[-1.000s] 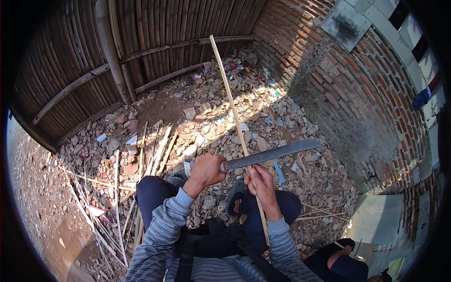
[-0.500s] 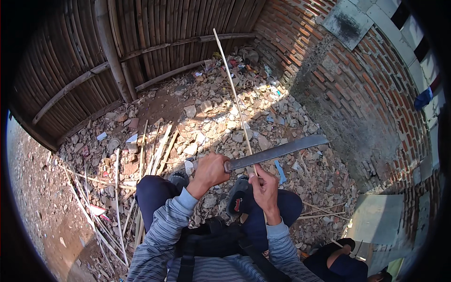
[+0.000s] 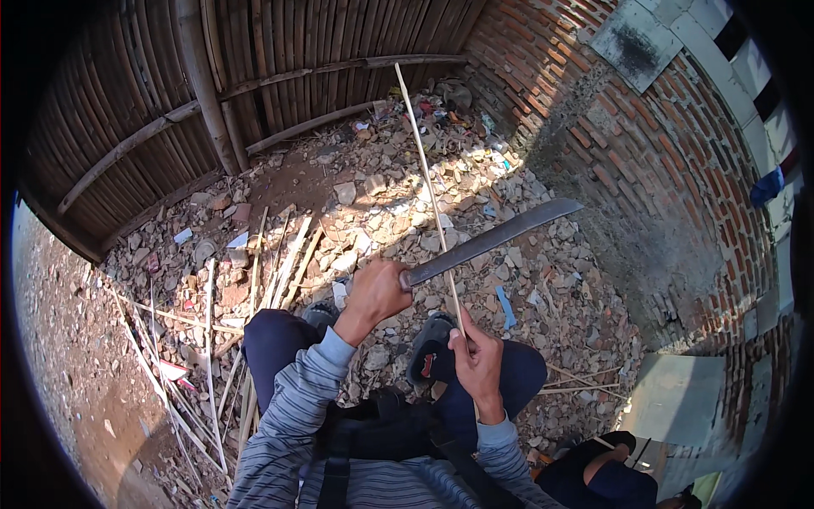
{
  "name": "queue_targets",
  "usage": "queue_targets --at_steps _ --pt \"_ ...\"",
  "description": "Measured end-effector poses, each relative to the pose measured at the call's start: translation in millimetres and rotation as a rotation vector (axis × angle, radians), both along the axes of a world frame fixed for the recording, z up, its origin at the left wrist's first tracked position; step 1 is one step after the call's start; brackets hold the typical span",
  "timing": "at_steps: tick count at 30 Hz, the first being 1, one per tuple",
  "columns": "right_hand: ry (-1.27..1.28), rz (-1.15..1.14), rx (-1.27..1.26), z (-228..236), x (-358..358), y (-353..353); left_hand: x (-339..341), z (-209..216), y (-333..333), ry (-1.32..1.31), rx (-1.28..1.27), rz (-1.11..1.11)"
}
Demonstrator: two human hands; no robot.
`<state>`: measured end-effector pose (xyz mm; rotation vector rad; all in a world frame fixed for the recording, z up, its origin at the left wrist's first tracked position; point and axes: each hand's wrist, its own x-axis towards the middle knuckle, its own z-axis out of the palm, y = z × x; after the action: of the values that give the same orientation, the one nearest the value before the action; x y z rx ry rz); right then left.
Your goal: The person scrapes and shaves bamboo sticks with a large knife, holding each stick by hand and peeling along its length.
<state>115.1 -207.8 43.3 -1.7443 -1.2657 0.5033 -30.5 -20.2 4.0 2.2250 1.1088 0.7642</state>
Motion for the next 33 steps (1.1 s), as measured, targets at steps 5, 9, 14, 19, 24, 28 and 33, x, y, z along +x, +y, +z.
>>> queue_targets --at_steps 5,9,14,19,24,28,33 --pt "-0.055 -0.004 0.026 -7.0 20.1 26.3 1.1 -0.5 -11.7 0.087 -0.028 -0.107" --pt "-0.169 -0.012 0.022 6.3 7.9 23.7 -0.3 3.1 -8.6 0.106 -0.071 -0.079" --pt "-0.146 -0.012 0.005 3.6 1.0 2.2 -1.6 -1.5 -3.1 0.046 -0.088 -0.030" --pt "-0.111 -0.027 -0.012 18.6 2.4 17.5 -1.2 9.6 -15.7 0.029 -0.095 -0.135" --pt "-0.204 0.028 -0.011 8.7 7.5 7.6 -3.3 2.7 -2.2 0.037 -0.052 -0.025" --pt "-0.135 0.037 -0.003 1.1 -5.0 -19.2 -4.6 -7.5 9.1 -0.014 -0.093 0.036" --pt "-0.117 -0.016 -0.047 15.4 3.6 1.3 -2.5 0.0 -13.9 0.041 -0.051 -0.067"
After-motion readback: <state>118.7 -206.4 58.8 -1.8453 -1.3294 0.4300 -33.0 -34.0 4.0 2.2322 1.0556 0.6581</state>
